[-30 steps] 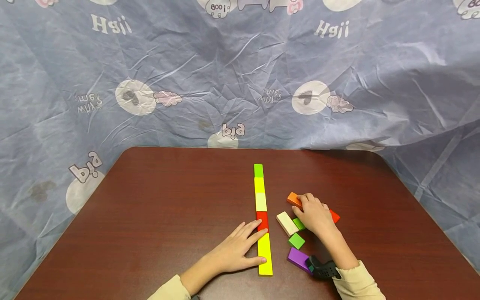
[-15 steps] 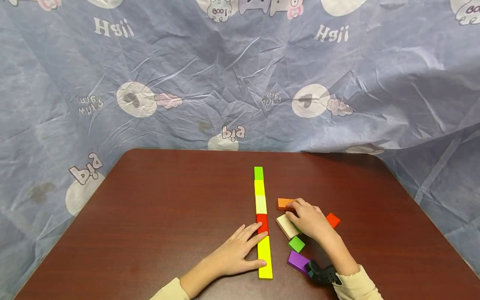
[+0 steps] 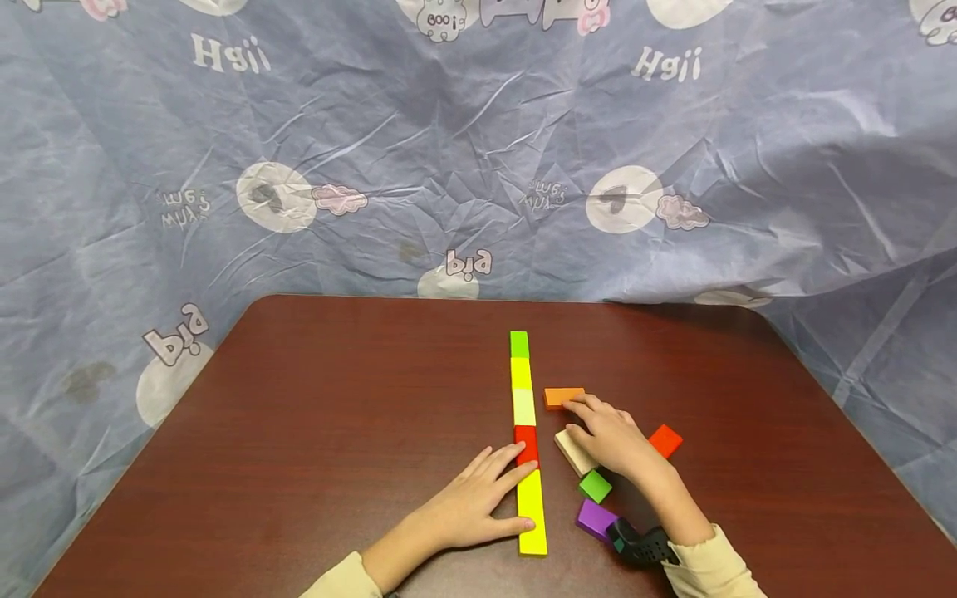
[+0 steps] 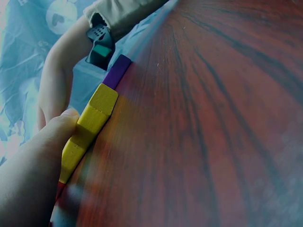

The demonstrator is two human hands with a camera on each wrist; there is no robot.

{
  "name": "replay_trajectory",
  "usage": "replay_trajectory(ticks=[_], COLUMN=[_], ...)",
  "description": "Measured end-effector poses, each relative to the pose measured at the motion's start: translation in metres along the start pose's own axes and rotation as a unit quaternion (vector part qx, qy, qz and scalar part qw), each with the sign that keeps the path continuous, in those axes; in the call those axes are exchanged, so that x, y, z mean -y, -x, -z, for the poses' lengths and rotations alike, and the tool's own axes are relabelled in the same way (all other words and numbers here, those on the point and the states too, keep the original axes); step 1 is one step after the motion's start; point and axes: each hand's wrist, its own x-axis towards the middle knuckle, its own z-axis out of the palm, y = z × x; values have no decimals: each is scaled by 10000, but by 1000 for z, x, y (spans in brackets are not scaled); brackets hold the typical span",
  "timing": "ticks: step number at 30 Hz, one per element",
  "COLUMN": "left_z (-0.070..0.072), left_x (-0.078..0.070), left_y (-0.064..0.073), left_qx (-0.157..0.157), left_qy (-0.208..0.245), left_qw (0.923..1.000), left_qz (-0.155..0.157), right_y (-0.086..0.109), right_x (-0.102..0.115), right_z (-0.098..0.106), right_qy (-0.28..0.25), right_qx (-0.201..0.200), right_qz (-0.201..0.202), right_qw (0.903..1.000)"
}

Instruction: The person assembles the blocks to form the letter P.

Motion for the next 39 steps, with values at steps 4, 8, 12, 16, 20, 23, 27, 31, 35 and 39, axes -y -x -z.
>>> replay_trajectory(ticks=[4,8,12,16,20,23,27,31,35,39], left_z=[0,1,1,1,0,1,1,1,1,1], left_x=[0,1,0,0,0,0,0,1,1,0], left_y=[0,1,1,1,1,1,1,1,1,1], left_qx=[19,25,9,77,143,135,117,108,141,113], left_qy=[-11,16,93,207,305,318,281,235,263,229], left_qw=[10000,10000,10000,9998,9994,9994,9995,9997,9996,9997], left_qz=[-6,-23,4,21,11,-4,-27,-52,-23,-61], right_y=[-10,-30,-55,-78,-94,-101,-105,-107,-108,-107], right_x=[-4,-10,-15,-16,-15,-13,-11,-10,-9,-10], right_z=[3,7,9,7,2,-2,-6,-10,-13,-12], right_qy=[225,329,438,479,416,328,366,433,386,219], right_qx=[91,222,308,295,265,172,100,61,22,30], right_qz=[-172,-276,-348,-436,-521,-529,-479,-445,-397,-396], right_qw=[9996,9988,9980,9975,9974,9979,9981,9981,9985,9990])
